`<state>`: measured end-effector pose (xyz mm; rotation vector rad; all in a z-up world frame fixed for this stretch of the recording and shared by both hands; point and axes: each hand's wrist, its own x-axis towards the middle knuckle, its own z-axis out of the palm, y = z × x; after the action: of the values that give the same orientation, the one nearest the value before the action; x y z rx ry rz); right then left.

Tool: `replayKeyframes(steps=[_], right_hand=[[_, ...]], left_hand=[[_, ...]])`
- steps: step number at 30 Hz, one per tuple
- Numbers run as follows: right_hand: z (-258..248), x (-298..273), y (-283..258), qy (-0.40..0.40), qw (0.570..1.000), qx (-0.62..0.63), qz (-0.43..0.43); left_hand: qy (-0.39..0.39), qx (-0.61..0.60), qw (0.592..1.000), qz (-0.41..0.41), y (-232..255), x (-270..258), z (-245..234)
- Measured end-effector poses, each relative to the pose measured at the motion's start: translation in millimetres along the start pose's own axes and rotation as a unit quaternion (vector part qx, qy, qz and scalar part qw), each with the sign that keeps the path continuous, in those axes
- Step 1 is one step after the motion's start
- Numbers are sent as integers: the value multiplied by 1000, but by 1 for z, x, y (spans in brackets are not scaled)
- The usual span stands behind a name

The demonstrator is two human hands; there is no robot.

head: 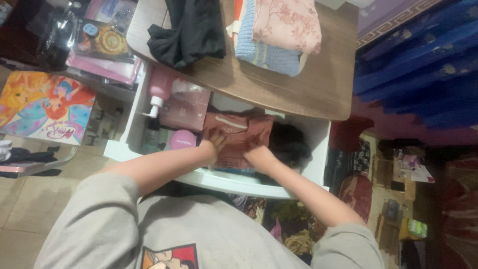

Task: The person wipes the inside of a white drawer with a dark cloth, then places various items into it, including a pink container, a bottle, a blue bag, and folded clothes. They then open a lower drawer and remove items such as a plastic container, a small box, and folded garments, placing them on the surface above.

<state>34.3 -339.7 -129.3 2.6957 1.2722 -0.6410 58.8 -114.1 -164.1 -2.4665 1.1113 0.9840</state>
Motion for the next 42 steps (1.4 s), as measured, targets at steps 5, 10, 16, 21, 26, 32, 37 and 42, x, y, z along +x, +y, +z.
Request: replayKeyframes(steps=[5, 10, 16, 21, 26, 32, 37, 42], right_hand=[[-1, 14, 33, -22, 960, 270, -63], [-2, -3, 26, -146, 917, 365, -71], [27, 22, 26, -303, 862, 406, 37], [-110, 6, 16, -155, 864, 478, 41], [-257, -53, 64, 262, 825, 489, 109], [-246, 37, 231, 501, 654, 508, 252], [-210, 78, 258, 358, 545, 710, 265], [-212, 54, 234, 341, 517, 755, 216]], left_hand=[[50, 46, 997, -21, 5, -27, -29], [55, -132, 990, 20, -3, -9, 11], [-52, -191, 978, 63, -5, 49, 37], [120, -282, 941, 143, -13, -7, -39], [502, -482, 710, 110, -48, -104, -167], [643, -461, 610, -41, -132, -87, -274], [435, -646, 596, -192, -174, -14, -301], [485, -709, 506, -79, -167, 2, -297]])
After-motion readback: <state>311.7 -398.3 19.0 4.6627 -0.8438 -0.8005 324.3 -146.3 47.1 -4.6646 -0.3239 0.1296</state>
